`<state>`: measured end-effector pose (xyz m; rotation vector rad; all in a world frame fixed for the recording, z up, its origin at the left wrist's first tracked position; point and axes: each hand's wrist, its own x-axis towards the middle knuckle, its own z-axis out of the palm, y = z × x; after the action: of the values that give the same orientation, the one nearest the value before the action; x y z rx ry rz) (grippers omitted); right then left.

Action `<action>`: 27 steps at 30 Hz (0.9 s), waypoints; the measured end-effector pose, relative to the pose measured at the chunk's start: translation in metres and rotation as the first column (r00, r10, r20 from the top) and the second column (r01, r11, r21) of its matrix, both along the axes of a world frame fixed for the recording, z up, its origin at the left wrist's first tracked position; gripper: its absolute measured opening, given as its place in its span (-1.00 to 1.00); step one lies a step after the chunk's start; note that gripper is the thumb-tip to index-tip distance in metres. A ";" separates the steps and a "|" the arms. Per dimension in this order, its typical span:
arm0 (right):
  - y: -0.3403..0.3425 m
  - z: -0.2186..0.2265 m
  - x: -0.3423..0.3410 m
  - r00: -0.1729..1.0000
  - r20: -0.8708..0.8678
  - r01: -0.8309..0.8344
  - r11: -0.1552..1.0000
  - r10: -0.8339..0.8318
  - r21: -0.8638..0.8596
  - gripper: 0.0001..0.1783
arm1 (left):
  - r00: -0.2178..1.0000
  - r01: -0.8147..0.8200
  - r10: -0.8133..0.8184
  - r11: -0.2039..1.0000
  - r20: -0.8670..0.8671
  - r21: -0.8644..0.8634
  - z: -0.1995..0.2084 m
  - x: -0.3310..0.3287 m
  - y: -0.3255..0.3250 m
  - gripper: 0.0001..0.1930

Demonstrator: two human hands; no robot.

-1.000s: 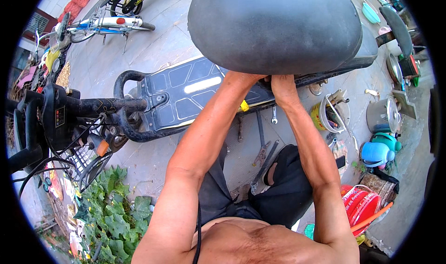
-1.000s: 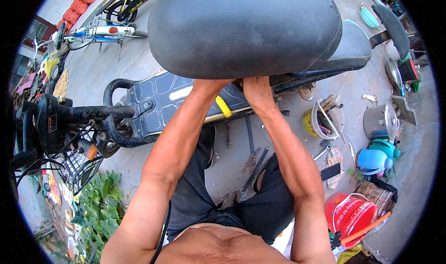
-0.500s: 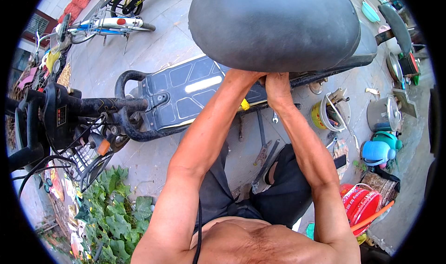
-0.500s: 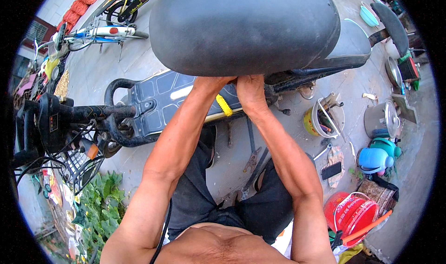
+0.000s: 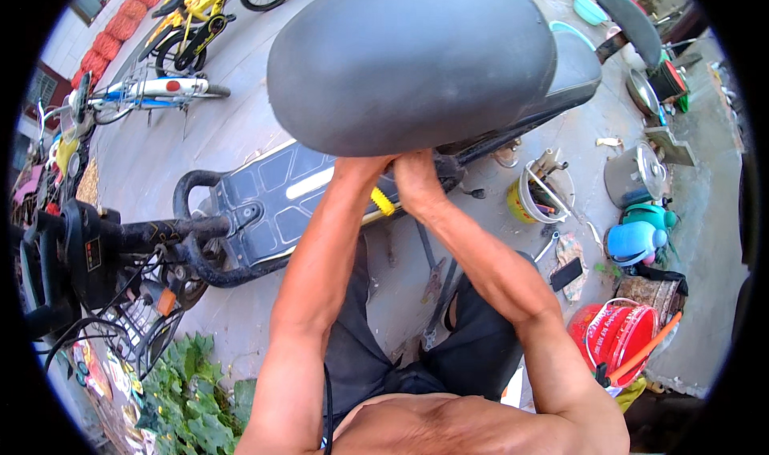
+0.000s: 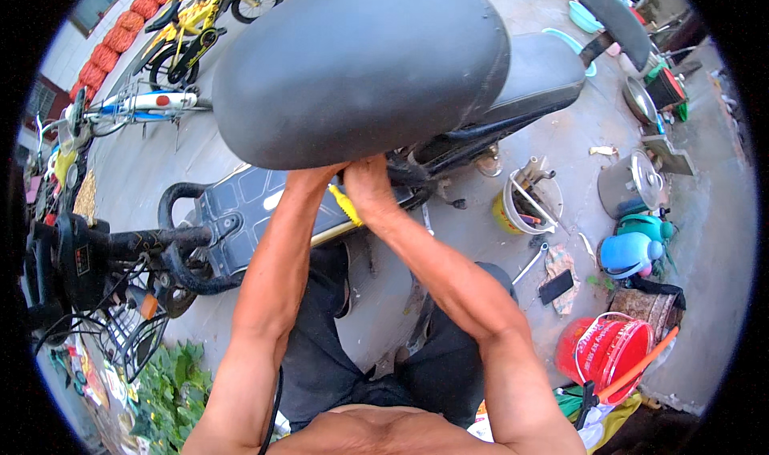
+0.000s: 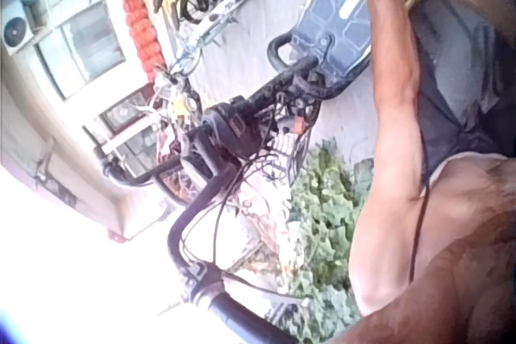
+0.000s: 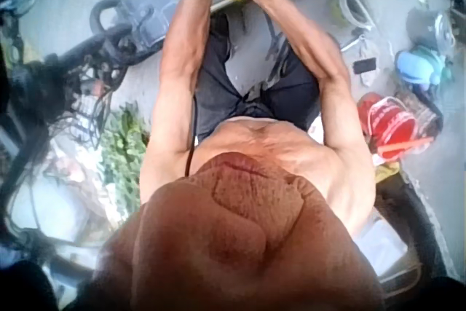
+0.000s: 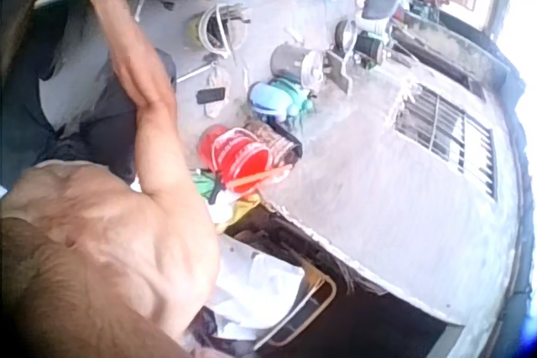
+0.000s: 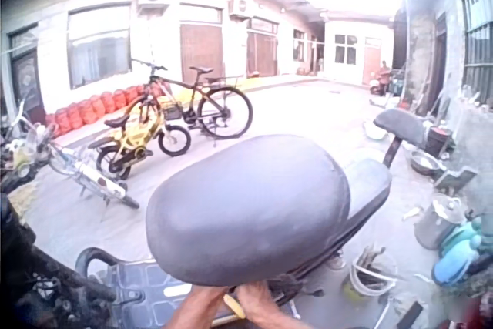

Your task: The person is repairing the seat of an electric scooter. They use a wrench to tighten bolts underneath the seat, repeatedly adjusting the seat's position and checking the fasteners.

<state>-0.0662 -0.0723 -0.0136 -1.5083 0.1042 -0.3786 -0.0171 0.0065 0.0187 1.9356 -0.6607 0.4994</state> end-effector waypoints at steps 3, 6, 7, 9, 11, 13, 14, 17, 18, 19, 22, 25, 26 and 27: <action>0.001 0.002 -0.005 0.999 0.008 -0.033 0.989 0.034 -0.142 -0.64 | 0.969 -0.123 0.057 0.956 0.241 0.267 -0.012 0.012 0.011 -0.45; 0.006 0.007 0.002 0.987 0.146 0.081 0.995 -0.071 -0.062 -0.76 | 0.947 -0.173 0.080 0.943 0.312 0.283 -0.009 0.010 0.007 -0.46; 0.004 0.013 -0.004 0.999 0.035 -0.015 0.992 0.011 0.125 -0.72 | 0.979 -0.106 0.056 0.961 0.196 0.256 -0.009 0.009 0.008 -0.50; -0.004 0.019 -0.010 0.987 -0.019 -0.152 0.956 0.161 0.250 -0.64 | 0.999 0.016 -0.009 0.985 -0.045 0.173 -0.005 0.003 0.007 -0.57; -0.010 0.018 -0.016 0.984 -0.073 -0.142 0.963 0.163 0.229 -0.63 | 0.998 -0.033 0.043 0.972 -0.036 0.233 0.002 -0.004 0.003 -0.58; -0.009 0.020 -0.023 0.979 -0.107 -0.145 0.962 0.174 0.232 -0.63 | 0.997 -0.076 0.073 0.964 0.019 0.256 0.001 -0.006 0.004 -0.58; -0.009 0.021 -0.028 0.977 -0.116 -0.145 0.959 0.177 0.243 -0.63 | 0.995 -0.086 0.072 0.966 0.068 0.245 -0.006 -0.004 0.004 -0.58; -0.011 0.008 -0.025 0.986 -0.091 -0.114 0.968 0.137 0.223 -0.64 | 0.998 -0.058 0.052 0.958 0.030 0.281 -0.020 0.005 0.003 -0.57; -0.015 0.007 -0.023 0.992 -0.075 -0.089 0.975 0.106 0.204 -0.64 | 0.999 -0.030 0.036 0.954 -0.014 0.298 -0.018 0.008 -0.001 -0.57; -0.019 0.006 -0.024 0.991 -0.086 -0.083 0.983 0.099 0.166 -0.63 | 0.999 -0.048 0.040 0.956 0.036 0.290 -0.016 0.007 -0.001 -0.58; -0.029 0.012 -0.031 0.992 -0.111 -0.049 0.994 0.060 0.101 -0.62 | 0.996 -0.065 0.046 0.964 0.080 0.257 -0.011 0.002 0.013 -0.59; -0.034 0.021 -0.044 0.992 -0.125 0.033 0.987 -0.014 0.157 -0.66 | 0.992 0.001 -0.001 1.000 -0.123 0.001 -0.007 0.014 0.030 -0.58; -0.036 0.022 -0.050 0.991 -0.131 0.055 0.983 -0.032 0.172 -0.68 | 0.976 0.016 -0.062 0.977 -0.207 -0.214 -0.004 0.019 0.034 -0.57; -0.037 0.025 -0.055 0.990 -0.135 0.071 0.979 -0.045 0.193 -0.70 | 0.952 0.008 -0.133 0.911 -0.276 -0.413 0.002 0.023 0.042 -0.56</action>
<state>-0.1213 -0.1091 0.0118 -1.3341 0.2820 -0.3068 0.0062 0.0481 0.0208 1.5396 -0.3906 0.2624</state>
